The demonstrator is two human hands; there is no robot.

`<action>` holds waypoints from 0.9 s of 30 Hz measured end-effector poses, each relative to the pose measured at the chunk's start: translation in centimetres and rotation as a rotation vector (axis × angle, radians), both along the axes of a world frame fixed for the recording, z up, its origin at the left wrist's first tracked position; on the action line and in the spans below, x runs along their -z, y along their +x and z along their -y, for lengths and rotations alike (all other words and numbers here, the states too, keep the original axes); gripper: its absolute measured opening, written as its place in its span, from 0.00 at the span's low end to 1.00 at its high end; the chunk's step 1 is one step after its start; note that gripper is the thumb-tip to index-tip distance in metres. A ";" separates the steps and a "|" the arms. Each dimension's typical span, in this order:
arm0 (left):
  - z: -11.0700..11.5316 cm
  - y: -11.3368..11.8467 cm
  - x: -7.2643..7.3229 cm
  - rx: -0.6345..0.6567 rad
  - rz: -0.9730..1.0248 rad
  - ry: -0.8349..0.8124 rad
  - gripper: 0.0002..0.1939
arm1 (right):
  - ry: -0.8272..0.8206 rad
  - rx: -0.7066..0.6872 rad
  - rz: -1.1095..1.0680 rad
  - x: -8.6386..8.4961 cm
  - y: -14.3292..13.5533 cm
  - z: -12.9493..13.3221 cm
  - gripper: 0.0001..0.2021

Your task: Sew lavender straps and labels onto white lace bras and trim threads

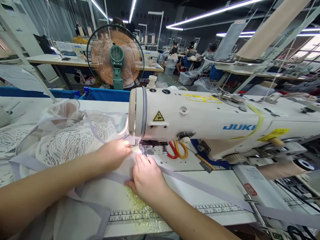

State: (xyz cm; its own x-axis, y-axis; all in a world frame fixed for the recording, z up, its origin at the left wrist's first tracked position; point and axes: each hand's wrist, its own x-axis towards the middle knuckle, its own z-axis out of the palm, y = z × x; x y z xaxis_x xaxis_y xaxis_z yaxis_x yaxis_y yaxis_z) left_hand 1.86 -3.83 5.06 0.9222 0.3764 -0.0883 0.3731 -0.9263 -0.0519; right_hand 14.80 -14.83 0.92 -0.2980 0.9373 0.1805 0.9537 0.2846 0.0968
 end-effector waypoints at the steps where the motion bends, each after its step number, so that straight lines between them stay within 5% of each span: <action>1: 1.2 -0.5 0.6 -0.020 0.011 -0.040 0.09 | 0.014 -0.006 -0.005 0.1 0.1 0.0 0.19; 4: 4.1 -1.9 3.2 -0.035 0.137 -0.066 0.23 | 0.068 -0.026 -0.039 0.5 0.2 0.2 0.19; 8: 4.1 -2.7 5.5 -0.024 0.204 -0.074 0.26 | 0.125 -0.029 -0.129 0.6 0.8 1.9 0.12; 16: 1.5 -2.2 4.8 0.118 0.284 -0.046 0.28 | 0.026 0.038 -0.242 0.5 4.0 6.7 0.15; 27: 0.9 0.1 4.1 0.006 0.206 0.006 0.23 | -0.063 0.219 -0.736 1.8 2.2 8.3 0.12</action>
